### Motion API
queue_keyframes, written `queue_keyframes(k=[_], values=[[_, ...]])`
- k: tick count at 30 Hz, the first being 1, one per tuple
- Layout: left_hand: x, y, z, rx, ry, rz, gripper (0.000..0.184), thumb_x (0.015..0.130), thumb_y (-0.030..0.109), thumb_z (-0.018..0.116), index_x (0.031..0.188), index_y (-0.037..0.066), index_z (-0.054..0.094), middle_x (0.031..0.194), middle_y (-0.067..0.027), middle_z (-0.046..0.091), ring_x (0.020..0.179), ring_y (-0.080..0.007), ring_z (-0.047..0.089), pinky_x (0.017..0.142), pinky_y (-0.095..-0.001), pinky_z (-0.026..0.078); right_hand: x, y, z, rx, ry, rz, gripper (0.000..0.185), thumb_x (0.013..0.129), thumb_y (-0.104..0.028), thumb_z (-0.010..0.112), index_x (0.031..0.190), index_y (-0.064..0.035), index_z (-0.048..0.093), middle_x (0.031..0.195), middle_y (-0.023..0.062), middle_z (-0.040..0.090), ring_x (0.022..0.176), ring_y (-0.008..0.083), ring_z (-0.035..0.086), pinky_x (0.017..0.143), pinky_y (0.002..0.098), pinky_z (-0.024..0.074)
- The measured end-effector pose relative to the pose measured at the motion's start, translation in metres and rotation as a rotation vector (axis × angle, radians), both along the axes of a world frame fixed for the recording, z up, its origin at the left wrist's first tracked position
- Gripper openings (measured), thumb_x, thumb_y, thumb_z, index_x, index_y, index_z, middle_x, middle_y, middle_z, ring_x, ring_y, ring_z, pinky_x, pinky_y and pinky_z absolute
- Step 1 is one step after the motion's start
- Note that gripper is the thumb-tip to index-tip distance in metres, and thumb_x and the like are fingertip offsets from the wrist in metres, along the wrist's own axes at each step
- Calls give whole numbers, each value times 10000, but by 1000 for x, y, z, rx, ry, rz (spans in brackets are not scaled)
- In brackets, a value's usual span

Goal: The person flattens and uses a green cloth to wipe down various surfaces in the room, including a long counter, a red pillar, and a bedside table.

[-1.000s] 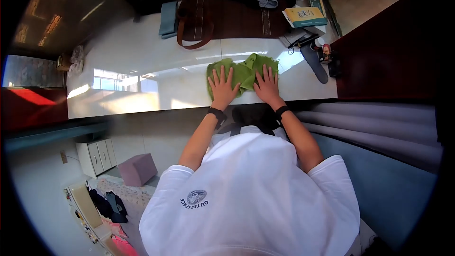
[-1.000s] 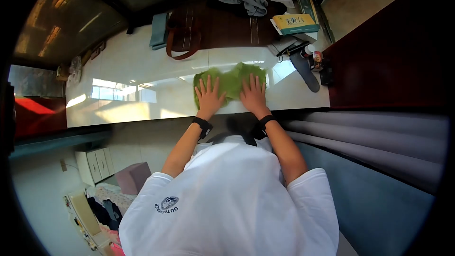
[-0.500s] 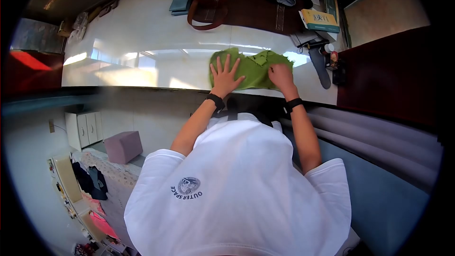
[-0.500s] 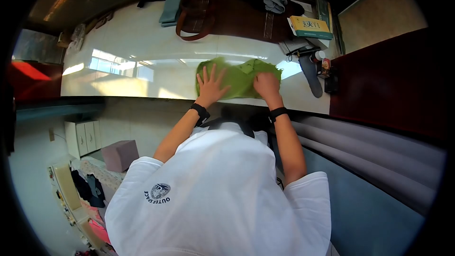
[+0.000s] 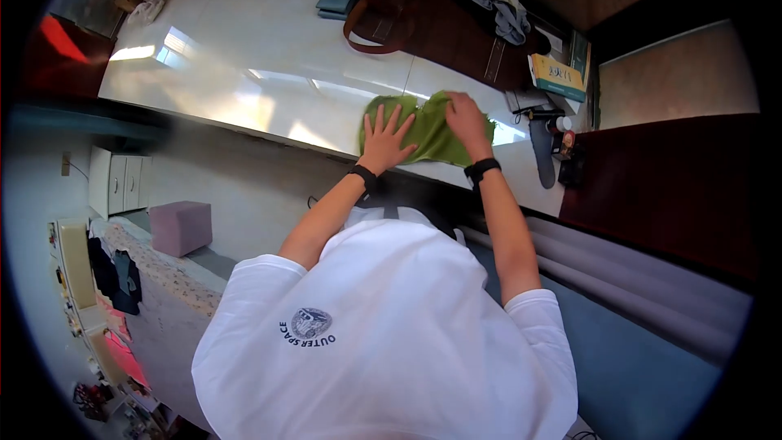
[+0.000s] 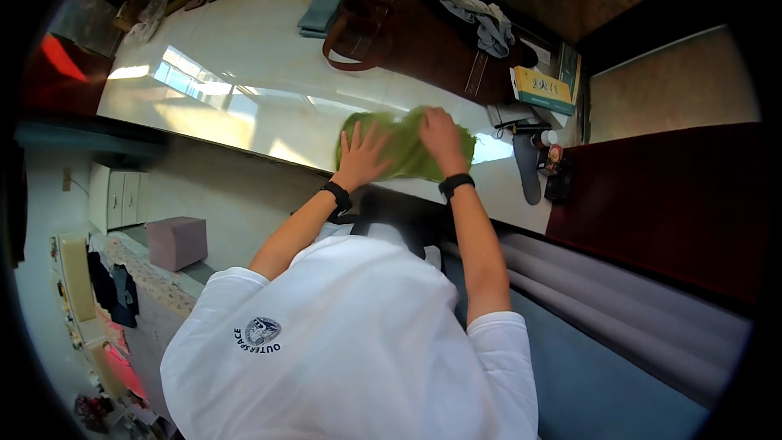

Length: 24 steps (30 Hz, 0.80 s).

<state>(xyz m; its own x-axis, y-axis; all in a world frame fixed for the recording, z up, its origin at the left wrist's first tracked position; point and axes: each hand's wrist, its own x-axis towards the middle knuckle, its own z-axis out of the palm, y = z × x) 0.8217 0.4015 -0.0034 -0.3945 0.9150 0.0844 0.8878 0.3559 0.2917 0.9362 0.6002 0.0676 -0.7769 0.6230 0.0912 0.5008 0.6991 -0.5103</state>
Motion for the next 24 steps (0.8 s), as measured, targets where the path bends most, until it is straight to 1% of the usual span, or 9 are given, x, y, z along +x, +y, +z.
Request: queue_keyframes(k=[3,5,6,7,10,13,18,20,24], values=[[3,-10,1,1,1,-14,760,874,592,569,1535,296,336,1627,-96,199,1481,-447,112,1137,-686,66,30,-34,-23,218,-3,-20,402,881,-177,579,1262,-47,584,1247,240,572,1144,415,553,978,497,453],[5,-17,0,24,-23,-20,782,873,588,572,1545,285,311,1625,-100,203,1482,-445,110,1139,-686,57,64,-52,-59,221,-165,-54,568,909,-259,591,1430,-77,454,1462,277,404,1337,459,398,1089,556,347],[7,-20,3,-24,-35,-16,782,877,581,569,1549,283,301,1629,-104,186,1486,-446,86,1142,-683,51,83,-65,-67,191,-320,-60,640,944,-331,562,1505,-104,355,1549,264,274,1424,452,266,1125,584,274],[8,-25,-2,-18,-36,-42,800,869,580,579,1552,279,292,1635,-106,162,1488,-452,58,1139,-687,43,100,-77,-71,212,-350,-54,683,955,-376,540,1541,-135,287,1588,245,192,1461,428,197,1146,602,212],[5,-29,-5,-51,-93,-113,874,823,612,613,1561,311,256,1648,-106,104,1482,-483,16,1116,-716,-11,127,-102,-70,70,-439,-129,698,970,-423,510,1559,-154,250,1616,227,117,1487,427,122,1155,636,124],[3,-22,5,-220,-178,-162,893,818,626,611,1567,350,208,1652,-101,83,1487,-472,-21,1115,-717,-29,135,-98,-61,24,-456,-107,704,974,-458,488,1566,-174,236,1626,214,82,1495,428,77,1160,637,88],[-3,14,-3,-164,-122,-149,876,821,627,606,1562,348,232,1653,-79,96,1495,-443,-20,1120,-710,-34,96,-59,-59,-67,-434,-246,728,967,-476,477,1580,-217,182,1633,206,47,1496,433,46,1147,665,57],[-2,21,-4,-74,-77,-117,855,828,627,598,1557,349,251,1651,-74,104,1499,-432,-7,1130,-699,-22,85,-50,-67,-44,-400,-223,734,969,-459,477,1581,-195,170,1632,211,49,1495,437,46,1138,681,55],[1,11,-5,-75,-29,-149,778,882,606,543,1554,322,274,1644,-67,147,1501,-413,45,1150,-671,11,76,-64,-70,34,-437,-132,725,970,-444,478,1573,-156,197,1624,220,84,1491,445,66,1135,687,64]])
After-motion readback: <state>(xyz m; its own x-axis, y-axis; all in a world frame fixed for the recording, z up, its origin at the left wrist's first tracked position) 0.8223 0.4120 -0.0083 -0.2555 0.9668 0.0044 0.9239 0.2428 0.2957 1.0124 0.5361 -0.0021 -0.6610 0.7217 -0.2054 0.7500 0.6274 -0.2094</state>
